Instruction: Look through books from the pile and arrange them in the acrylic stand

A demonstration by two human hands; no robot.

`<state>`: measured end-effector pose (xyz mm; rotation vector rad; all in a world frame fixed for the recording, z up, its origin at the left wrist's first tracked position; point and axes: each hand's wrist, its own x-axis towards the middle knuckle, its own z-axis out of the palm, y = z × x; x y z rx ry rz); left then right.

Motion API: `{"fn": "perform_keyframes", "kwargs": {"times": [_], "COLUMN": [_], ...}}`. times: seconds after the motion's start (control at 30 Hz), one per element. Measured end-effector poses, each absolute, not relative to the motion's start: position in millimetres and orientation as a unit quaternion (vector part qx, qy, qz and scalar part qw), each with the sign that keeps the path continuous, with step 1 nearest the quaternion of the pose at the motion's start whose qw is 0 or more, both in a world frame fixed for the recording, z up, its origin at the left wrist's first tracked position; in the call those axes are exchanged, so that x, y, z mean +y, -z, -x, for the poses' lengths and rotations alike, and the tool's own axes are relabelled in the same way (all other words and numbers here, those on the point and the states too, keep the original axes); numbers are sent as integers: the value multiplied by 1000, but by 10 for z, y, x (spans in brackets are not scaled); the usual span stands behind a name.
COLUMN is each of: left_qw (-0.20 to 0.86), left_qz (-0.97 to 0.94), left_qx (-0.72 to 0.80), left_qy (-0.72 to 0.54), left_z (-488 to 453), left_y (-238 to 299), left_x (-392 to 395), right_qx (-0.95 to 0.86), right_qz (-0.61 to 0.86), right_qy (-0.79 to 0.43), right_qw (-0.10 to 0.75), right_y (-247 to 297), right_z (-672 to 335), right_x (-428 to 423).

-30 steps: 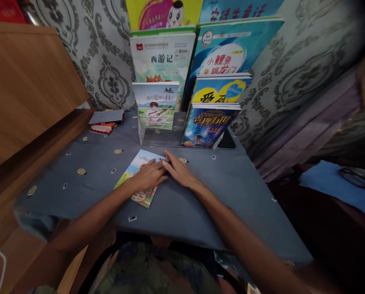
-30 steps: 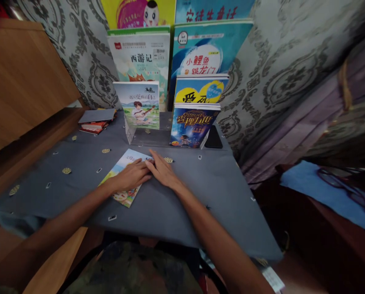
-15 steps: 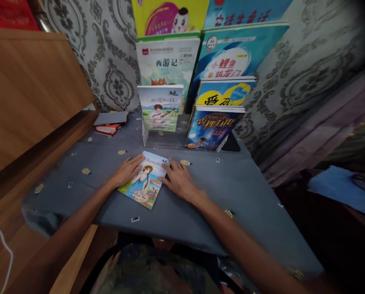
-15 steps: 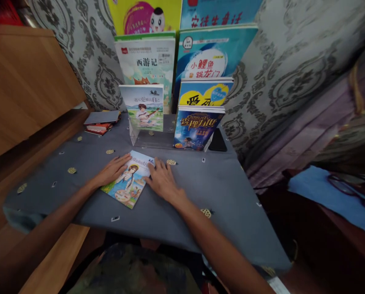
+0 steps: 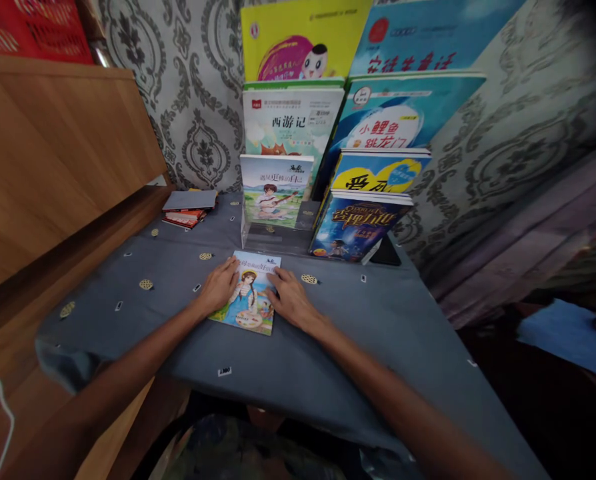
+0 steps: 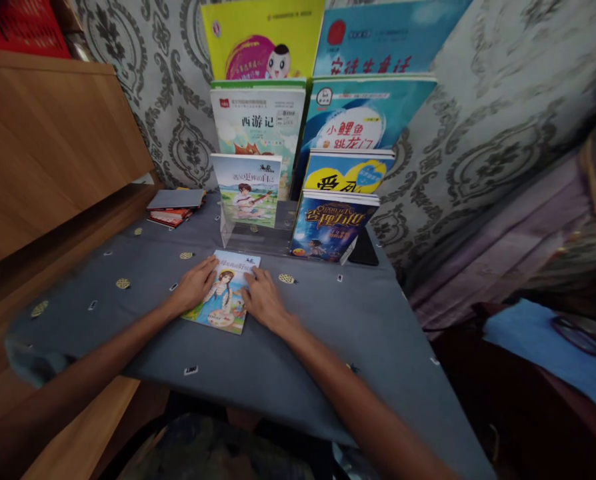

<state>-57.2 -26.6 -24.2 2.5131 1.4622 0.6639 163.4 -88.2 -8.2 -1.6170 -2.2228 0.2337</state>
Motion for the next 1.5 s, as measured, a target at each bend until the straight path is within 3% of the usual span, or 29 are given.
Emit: {"fn": "perform_keyframes", "kwargs": {"times": [0.43, 0.9, 1.33, 1.5], "left_qw": [52, 57, 13, 21], "left_qz": [-842, -843, -886, -874], "left_qx": [502, 489, 441, 465], "left_qy": [-190, -216, -140, -137], "left_z": [423, 438, 690, 712], "left_y": [193, 234, 34, -14], "left_x": [-82, -68, -1050, -990], "right_qx": [-784, -844, -837, -837], "right_qz": [586, 487, 499, 496], "right_qy": [-60, -101, -104, -104], "right_qw": [196, 202, 198, 206], "right_y": [215, 82, 86, 102], "right_z": [-1701, -1625, -1611, -1623], "right_x": [-627, -1558, -1561, -1563]}}
